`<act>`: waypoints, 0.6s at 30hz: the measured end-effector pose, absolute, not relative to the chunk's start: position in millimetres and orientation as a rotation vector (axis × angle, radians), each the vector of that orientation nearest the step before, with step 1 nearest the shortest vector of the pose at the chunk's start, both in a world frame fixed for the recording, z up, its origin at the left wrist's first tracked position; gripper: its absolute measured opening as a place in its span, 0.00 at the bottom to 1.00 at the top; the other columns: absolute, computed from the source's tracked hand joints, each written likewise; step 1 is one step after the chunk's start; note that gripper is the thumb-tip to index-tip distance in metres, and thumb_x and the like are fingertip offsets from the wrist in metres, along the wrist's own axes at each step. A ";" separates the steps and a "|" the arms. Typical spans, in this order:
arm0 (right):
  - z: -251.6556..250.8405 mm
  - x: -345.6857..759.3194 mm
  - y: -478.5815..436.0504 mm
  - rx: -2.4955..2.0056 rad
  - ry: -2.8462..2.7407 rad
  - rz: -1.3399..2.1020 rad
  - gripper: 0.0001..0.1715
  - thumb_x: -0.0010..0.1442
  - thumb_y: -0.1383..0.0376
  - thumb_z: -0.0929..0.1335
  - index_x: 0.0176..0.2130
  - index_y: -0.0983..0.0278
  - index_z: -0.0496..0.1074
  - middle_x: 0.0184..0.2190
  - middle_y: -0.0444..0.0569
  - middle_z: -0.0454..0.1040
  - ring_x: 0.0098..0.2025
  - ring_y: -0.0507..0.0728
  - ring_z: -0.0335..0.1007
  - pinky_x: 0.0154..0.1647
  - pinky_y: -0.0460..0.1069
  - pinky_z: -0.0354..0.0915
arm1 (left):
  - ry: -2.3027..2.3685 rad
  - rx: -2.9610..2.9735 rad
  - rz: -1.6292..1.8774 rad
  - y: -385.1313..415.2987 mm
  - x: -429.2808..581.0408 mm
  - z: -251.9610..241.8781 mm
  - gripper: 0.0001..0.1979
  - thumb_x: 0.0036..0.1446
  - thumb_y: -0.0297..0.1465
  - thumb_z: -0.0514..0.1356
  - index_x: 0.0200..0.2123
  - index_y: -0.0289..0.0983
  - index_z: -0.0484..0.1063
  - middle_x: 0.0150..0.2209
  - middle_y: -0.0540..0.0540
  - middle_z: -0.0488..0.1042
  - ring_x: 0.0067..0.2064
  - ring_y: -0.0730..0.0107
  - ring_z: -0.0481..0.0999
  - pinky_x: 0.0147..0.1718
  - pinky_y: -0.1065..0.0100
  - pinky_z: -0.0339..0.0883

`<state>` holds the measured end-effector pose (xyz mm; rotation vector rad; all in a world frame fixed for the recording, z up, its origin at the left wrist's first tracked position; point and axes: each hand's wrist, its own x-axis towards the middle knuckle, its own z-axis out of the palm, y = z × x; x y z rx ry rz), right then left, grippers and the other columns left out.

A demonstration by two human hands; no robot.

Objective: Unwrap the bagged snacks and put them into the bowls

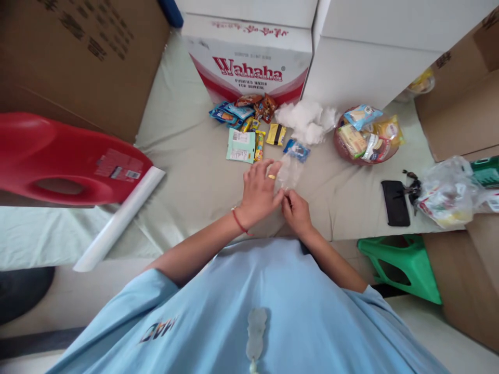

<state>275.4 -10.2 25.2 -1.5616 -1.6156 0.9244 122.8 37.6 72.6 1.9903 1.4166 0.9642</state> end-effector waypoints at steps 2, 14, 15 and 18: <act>22.6 278.4 -11.7 -1.574 -1.607 0.922 0.16 0.71 0.52 0.63 0.34 0.57 0.66 0.23 0.42 0.69 0.27 0.56 0.65 0.33 0.51 0.60 | 1.407 2.093 0.810 49.5 129.8 64.9 0.30 0.56 0.22 0.63 0.63 0.39 0.70 0.66 0.32 0.66 0.69 0.38 0.59 0.65 0.42 0.47; 10.8 291.8 -27.5 -1.636 -1.600 0.998 0.15 0.71 0.52 0.65 0.36 0.57 0.69 0.24 0.43 0.72 0.27 0.56 0.67 0.34 0.51 0.62 | 1.541 1.572 1.066 107.8 139.2 27.5 0.06 0.56 0.24 0.67 0.30 0.38 0.73 0.40 0.41 0.75 0.51 0.52 0.72 0.57 0.52 0.61; 10.6 293.9 -29.8 -1.642 -1.588 1.009 0.15 0.71 0.52 0.65 0.36 0.57 0.69 0.24 0.43 0.72 0.28 0.56 0.68 0.34 0.51 0.62 | 1.524 1.403 1.147 113.4 133.6 24.6 0.08 0.57 0.24 0.66 0.28 0.38 0.71 0.36 0.44 0.74 0.47 0.58 0.73 0.54 0.56 0.64; 9.4 301.3 -37.8 -1.652 -1.484 1.087 0.18 0.70 0.49 0.66 0.36 0.58 0.70 0.24 0.43 0.73 0.28 0.56 0.69 0.34 0.50 0.64 | 1.454 0.893 1.342 116.8 105.5 17.7 0.08 0.61 0.30 0.65 0.31 0.39 0.68 0.30 0.51 0.72 0.36 0.70 0.74 0.39 0.68 0.68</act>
